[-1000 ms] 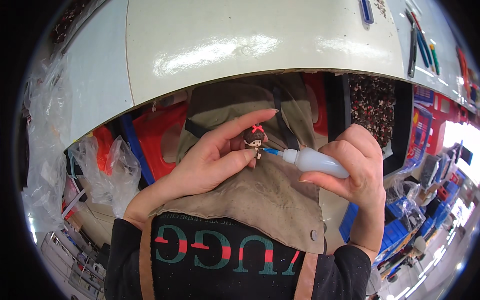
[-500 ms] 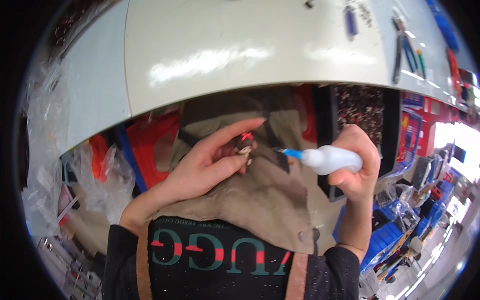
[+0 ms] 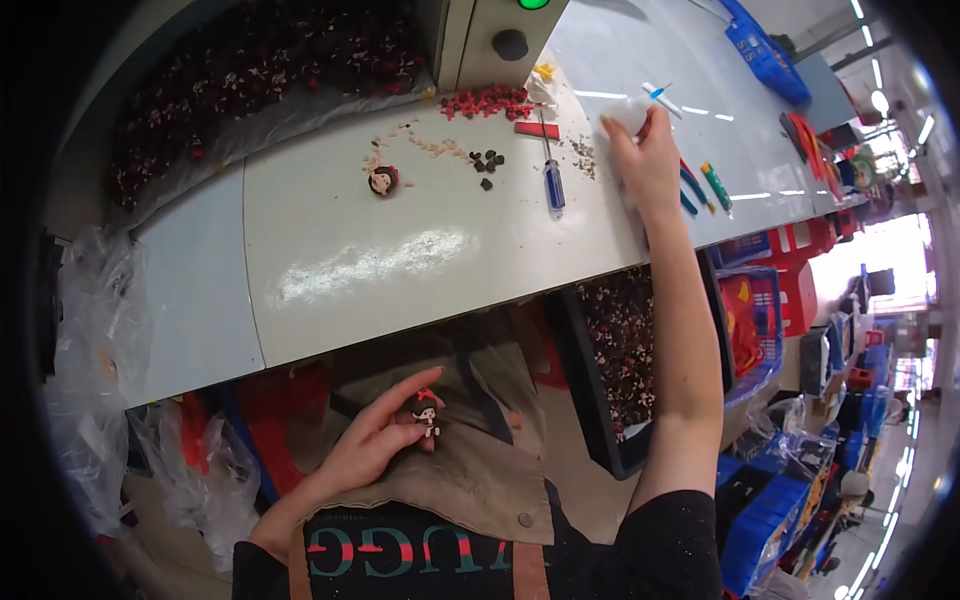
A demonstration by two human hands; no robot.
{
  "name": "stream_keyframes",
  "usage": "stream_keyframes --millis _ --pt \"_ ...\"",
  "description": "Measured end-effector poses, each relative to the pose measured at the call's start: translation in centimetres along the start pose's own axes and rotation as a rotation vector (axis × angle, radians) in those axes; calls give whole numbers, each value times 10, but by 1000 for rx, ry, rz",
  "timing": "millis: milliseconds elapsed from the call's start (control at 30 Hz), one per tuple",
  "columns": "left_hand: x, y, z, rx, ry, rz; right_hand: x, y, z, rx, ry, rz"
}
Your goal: The person is applying glue to small components and assembling them at a factory workbench.
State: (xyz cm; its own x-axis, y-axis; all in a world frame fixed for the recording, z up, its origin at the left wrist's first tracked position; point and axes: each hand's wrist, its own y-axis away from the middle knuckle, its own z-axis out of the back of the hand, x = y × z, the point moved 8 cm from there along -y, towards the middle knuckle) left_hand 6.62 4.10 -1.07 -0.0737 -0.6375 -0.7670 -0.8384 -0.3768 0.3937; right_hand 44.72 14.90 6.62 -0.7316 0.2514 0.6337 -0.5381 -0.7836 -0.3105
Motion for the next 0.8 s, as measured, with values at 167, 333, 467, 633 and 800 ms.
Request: stream_keyframes --millis 167,333,467,633,800 --pt "1 -3 -1 9 12 -19 -19 -26 4 -153 257 175" --pt "8 -4 0 3 14 27 45 24 44 -198 138 398" --pt "7 -11 -2 8 -7 41 69 143 26 223 -336 100" --pt "7 -16 -13 53 -27 74 88 261 -54 791 -600 -67" --pt "7 -14 -13 46 -47 60 91 282 -73 800 -881 -280"
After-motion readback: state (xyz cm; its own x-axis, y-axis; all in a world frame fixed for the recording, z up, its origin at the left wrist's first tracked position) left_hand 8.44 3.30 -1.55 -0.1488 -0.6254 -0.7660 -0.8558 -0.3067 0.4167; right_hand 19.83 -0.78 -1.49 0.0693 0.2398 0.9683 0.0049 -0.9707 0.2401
